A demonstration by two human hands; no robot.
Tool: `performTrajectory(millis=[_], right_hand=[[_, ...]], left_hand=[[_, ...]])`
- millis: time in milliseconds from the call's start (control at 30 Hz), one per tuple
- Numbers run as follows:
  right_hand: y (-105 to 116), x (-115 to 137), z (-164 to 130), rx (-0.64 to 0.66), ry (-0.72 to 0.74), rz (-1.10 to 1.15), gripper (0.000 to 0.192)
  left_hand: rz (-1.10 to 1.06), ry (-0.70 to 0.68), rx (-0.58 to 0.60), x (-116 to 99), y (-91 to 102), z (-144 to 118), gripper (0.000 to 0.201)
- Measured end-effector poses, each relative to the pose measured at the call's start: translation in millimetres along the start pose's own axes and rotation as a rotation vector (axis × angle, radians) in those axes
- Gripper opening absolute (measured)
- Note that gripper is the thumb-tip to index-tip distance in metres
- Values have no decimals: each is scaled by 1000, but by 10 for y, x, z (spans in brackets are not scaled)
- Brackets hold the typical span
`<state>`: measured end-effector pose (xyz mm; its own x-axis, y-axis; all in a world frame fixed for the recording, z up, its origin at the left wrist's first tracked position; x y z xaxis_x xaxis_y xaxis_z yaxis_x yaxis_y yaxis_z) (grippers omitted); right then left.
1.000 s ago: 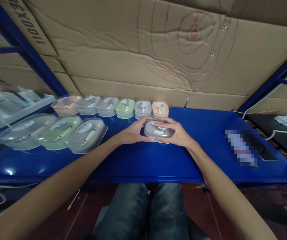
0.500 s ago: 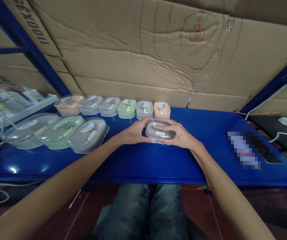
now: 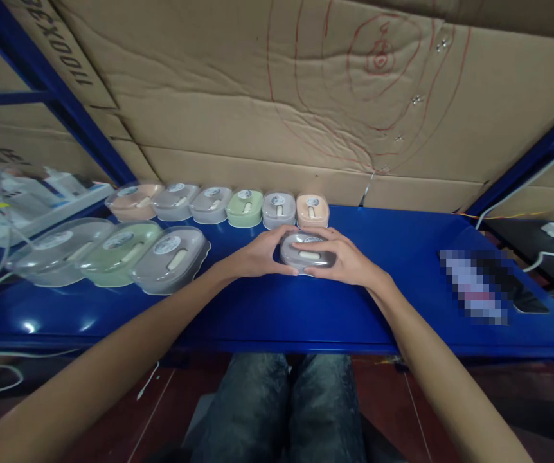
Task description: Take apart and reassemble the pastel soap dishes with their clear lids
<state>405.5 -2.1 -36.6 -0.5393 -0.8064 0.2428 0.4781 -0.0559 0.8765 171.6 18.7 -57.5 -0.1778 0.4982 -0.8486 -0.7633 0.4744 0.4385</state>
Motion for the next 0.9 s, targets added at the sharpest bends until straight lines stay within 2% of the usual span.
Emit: performTrajectory(millis=[333, 600, 900], right_hand=[[-12, -4, -11, 23, -26, -25, 56], [-69, -58, -47, 17, -13, -109, 65], [-111, -20, -22, -58, -105, -37, 75]], left_hand=[[34, -3, 13, 12, 10, -1, 98], [50, -26, 41, 41, -14, -11, 107], [126, 84, 70, 109, -60, -48, 120]])
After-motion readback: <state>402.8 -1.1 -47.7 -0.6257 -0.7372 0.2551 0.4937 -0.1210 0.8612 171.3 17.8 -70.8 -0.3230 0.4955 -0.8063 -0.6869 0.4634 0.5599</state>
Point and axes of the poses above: each hand's wrist, its own z-axis towards the middle knuckle, its own y-axis out of the back of the hand, x = y × z, the point moved 3 cm from there along z, towards the middle knuckle, and after that the axes turned 14 degrees about -z, right-handed, at the moved point
